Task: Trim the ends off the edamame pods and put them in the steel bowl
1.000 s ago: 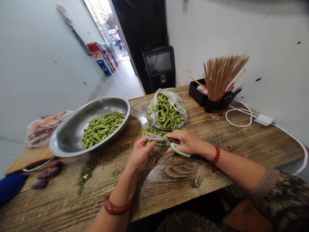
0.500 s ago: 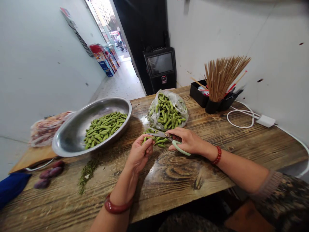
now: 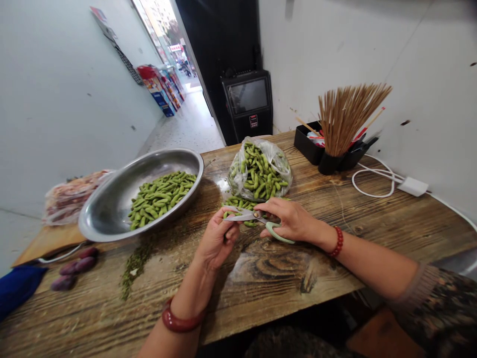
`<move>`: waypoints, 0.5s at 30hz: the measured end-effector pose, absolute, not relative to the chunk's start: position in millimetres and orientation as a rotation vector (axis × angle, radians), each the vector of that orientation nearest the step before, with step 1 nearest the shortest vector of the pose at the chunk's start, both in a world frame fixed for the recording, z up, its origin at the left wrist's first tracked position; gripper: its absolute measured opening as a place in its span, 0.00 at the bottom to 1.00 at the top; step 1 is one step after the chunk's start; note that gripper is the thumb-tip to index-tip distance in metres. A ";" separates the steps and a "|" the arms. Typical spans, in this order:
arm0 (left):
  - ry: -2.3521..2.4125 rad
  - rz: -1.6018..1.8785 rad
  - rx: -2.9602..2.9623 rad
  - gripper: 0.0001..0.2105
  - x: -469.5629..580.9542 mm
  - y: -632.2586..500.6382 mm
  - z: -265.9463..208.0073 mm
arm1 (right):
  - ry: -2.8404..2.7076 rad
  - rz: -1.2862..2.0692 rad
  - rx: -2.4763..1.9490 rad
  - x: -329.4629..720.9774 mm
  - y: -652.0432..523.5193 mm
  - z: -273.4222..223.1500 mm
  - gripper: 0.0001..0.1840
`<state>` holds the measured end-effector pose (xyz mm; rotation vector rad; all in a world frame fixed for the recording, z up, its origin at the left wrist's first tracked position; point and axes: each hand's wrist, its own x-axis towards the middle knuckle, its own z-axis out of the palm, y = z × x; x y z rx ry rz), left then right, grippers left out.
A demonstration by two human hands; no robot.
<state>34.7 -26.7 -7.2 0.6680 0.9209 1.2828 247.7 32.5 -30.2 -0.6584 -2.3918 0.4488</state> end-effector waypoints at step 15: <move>0.822 1.271 0.659 0.10 35.7 -27.7 -8.2 | -2.342 0.469 -0.600 245.5 29.4 -33.3 0.26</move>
